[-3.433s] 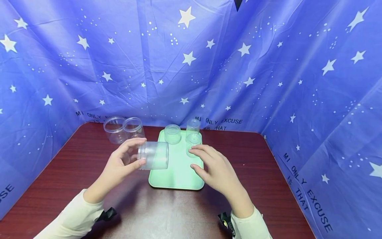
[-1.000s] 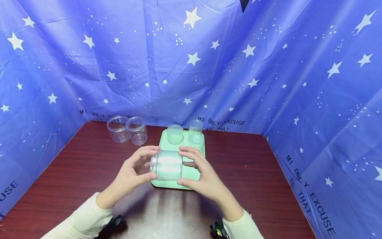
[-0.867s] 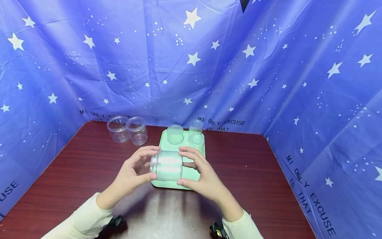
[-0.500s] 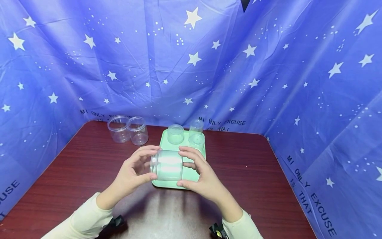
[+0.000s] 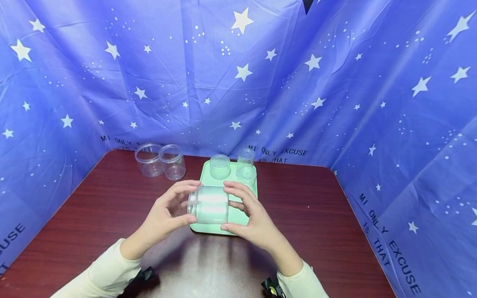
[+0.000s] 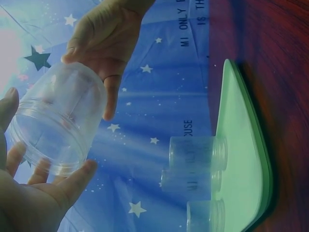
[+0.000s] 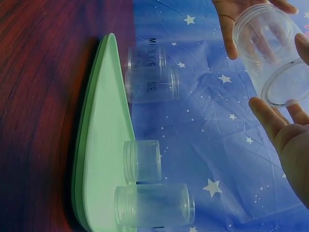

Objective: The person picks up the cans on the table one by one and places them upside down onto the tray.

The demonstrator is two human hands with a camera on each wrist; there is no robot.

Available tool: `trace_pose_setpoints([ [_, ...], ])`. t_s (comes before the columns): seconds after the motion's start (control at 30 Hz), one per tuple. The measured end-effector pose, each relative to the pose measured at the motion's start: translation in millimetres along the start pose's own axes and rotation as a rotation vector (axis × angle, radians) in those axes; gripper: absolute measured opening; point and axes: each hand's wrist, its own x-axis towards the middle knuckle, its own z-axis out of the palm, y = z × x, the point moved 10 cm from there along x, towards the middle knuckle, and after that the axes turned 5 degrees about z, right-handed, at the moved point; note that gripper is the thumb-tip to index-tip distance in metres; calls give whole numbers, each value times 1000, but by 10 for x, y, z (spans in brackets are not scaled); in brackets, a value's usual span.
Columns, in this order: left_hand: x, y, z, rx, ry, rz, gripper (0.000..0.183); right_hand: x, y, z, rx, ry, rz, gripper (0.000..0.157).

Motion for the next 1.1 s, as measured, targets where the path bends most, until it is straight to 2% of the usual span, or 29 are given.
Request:
trace_pose_setpoints([
  [0.17, 7, -10, 1, 10, -20, -8, 63, 2, 4, -5, -2, -3, 0, 82],
  [0.53, 26, 12, -5, 106, -78, -11, 71, 32, -27, -33, -8, -11, 8, 81],
  [0.7, 27, 15, -19, 118, -76, -34, 72, 38, -45, -53, -20, -14, 3, 81],
  [1.1, 28, 4, -30, 122, -74, -25, 69, 66, -105, -86, -61, -29, -8, 83],
])
